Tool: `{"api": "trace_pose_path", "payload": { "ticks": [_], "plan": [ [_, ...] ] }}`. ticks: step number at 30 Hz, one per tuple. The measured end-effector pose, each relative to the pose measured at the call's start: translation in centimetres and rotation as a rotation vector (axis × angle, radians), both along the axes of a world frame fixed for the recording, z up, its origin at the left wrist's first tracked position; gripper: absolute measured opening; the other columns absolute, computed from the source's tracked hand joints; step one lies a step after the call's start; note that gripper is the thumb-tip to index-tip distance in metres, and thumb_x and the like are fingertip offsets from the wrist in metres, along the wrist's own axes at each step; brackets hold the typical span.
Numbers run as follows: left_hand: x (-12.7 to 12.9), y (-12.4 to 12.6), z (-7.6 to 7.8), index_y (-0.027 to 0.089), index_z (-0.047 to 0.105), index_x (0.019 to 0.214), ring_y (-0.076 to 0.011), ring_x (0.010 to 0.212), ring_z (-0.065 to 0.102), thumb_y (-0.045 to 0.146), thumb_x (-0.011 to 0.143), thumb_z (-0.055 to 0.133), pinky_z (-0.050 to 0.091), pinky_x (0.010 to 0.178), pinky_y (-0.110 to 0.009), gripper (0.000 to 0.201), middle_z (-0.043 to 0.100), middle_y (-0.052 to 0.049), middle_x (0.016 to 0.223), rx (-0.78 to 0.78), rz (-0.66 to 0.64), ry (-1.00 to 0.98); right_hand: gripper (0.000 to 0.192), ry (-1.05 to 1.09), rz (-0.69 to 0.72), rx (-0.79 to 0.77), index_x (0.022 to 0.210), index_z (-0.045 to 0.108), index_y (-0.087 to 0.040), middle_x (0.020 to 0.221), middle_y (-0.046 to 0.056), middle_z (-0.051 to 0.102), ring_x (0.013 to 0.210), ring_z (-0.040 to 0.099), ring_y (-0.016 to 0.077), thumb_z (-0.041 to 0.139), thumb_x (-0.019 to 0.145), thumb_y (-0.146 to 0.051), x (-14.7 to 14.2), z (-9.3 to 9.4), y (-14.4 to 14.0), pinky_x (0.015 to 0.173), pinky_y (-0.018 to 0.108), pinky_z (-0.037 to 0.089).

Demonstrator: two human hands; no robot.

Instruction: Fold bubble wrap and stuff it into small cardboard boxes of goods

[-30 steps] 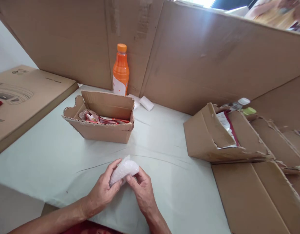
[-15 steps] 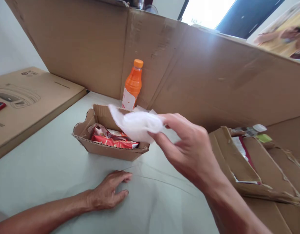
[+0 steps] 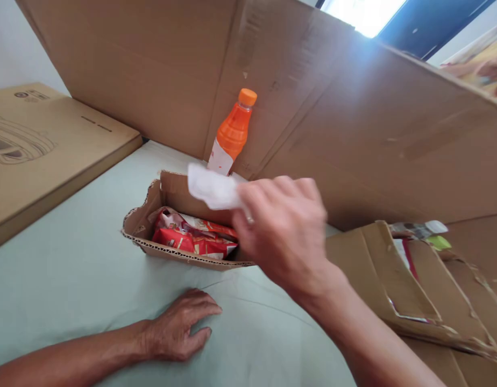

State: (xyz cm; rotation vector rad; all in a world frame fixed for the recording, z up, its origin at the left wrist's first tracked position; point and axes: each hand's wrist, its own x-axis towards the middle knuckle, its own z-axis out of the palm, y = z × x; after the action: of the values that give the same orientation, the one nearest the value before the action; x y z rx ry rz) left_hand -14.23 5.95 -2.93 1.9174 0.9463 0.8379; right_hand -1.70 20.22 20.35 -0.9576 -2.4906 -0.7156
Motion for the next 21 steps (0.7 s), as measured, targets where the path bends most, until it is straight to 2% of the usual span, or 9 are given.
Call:
{"api": "trace_pose_path", "payload": {
  "ticks": [3,5,10,13,18,21],
  "plan": [
    [0.1,0.1,-0.1,0.018,0.066,0.114,-0.0266,0.097,0.067,0.019,0.073,0.061,0.051,0.090,-0.042,0.041,0.074,-0.009,0.105,0.009,-0.007,0.012,0.014,-0.369,-0.044,-0.295,0.081,0.068,-0.017,0.077,0.009,0.073,0.071,0.065,0.0223,0.056,0.088,-0.015,-2.8,-2.6,1.5,0.070,0.036,0.037],
    [0.1,0.1,-0.3,0.018,0.067,0.112,-0.0269,0.097,0.067,0.019,0.073,0.061,0.050,0.091,-0.043,0.040,0.075,-0.009,0.104,0.018,-0.010,0.017,0.016,-0.520,-0.083,-0.477,0.087,0.071,-0.015,0.081,0.011,0.075,0.074,0.067,0.0227,0.055,0.087,-0.011,-4.3,-3.7,2.6,0.067,0.034,0.036],
    [0.1,0.2,-0.5,0.019,0.067,0.111,-0.0266,0.096,0.067,0.019,0.073,0.061,0.050,0.090,-0.041,0.038,0.075,-0.009,0.103,0.031,0.002,0.013,0.022,-0.577,-0.113,-0.719,0.097,0.074,-0.018,0.084,0.008,0.076,0.075,0.069,0.0219,0.056,0.088,-0.010,-5.3,-3.7,4.4,0.058,0.030,0.031],
    [0.1,0.1,-0.5,0.020,0.066,0.111,-0.0258,0.094,0.067,0.019,0.074,0.060,0.050,0.089,-0.041,0.038,0.075,-0.009,0.102,0.041,0.004,0.008,0.023,-0.532,-0.122,-0.736,0.104,0.072,-0.020,0.084,0.006,0.076,0.075,0.069,0.0206,0.054,0.092,-0.013,-5.0,-3.7,4.6,0.058,0.029,0.032],
    [0.2,0.2,-0.4,0.020,0.066,0.111,-0.0257,0.094,0.067,0.019,0.073,0.059,0.050,0.089,-0.041,0.038,0.075,-0.009,0.103,0.040,-0.011,0.027,0.021,-0.502,-0.114,-0.552,0.108,0.066,-0.016,0.098,0.012,0.073,0.083,0.070,0.0228,0.051,0.094,-0.009,-4.5,-4.2,3.5,0.060,0.029,0.035],
    [0.1,0.2,-0.3,0.019,0.067,0.112,-0.0261,0.095,0.068,0.018,0.073,0.059,0.050,0.089,-0.041,0.039,0.075,-0.009,0.104,0.037,-0.005,0.029,0.020,-0.518,-0.117,-0.557,0.106,0.067,-0.016,0.097,0.011,0.073,0.082,0.069,0.0225,0.052,0.094,-0.010,-4.4,-3.9,3.2,0.059,0.029,0.034]
  ]
}}
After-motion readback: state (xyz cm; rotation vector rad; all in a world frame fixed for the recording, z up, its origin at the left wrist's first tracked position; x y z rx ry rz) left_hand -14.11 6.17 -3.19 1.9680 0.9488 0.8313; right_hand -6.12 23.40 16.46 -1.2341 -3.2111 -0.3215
